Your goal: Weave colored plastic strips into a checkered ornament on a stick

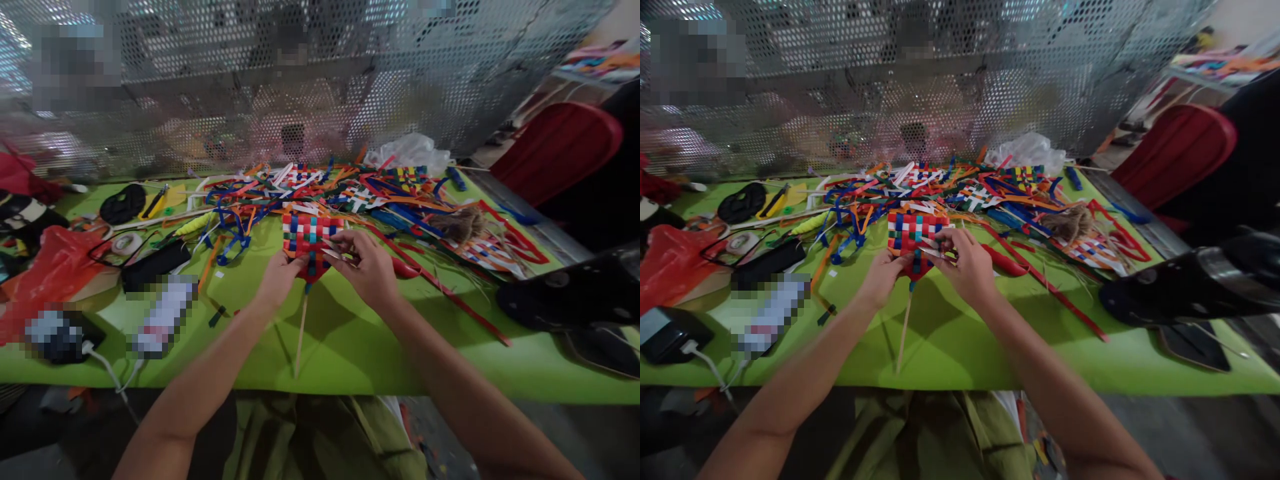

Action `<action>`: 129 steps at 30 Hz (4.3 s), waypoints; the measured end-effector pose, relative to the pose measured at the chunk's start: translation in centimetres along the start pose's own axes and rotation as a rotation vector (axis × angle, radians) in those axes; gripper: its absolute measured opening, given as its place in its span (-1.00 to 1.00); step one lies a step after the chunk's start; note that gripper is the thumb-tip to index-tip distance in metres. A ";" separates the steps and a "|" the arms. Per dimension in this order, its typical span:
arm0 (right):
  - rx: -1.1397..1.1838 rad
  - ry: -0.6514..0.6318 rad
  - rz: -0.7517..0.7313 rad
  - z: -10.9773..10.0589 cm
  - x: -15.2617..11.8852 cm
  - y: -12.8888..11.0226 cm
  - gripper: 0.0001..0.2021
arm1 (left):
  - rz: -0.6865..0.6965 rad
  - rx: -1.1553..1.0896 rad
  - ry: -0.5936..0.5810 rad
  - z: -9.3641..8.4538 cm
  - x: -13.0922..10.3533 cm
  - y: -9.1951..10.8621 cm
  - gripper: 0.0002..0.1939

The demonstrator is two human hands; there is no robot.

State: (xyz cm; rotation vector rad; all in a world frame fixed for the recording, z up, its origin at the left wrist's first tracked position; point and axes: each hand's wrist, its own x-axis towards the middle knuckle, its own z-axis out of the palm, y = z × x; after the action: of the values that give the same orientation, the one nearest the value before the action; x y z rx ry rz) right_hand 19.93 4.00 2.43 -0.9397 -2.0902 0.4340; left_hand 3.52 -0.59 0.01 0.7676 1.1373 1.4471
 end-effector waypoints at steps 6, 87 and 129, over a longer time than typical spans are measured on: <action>-0.148 -0.090 -0.021 0.1 -0.4 -0.2 -0.71 | 0.069 -0.009 0.071 -0.3 0.1 0.7 -0.77; -0.416 -0.040 -0.334 -2.2 0.2 1.1 -0.71 | -0.274 -0.252 0.020 -0.7 -0.9 2.0 -0.81; -0.103 -0.001 -0.189 -2.3 0.0 0.4 -0.78 | -0.232 -0.204 -0.051 -0.9 -0.9 2.5 -0.81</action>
State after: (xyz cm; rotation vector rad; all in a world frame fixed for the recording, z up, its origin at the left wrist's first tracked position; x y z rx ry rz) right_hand 21.91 4.31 3.65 -0.7903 -2.1947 0.2309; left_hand 2.00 -1.56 2.20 0.5091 0.9874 1.3165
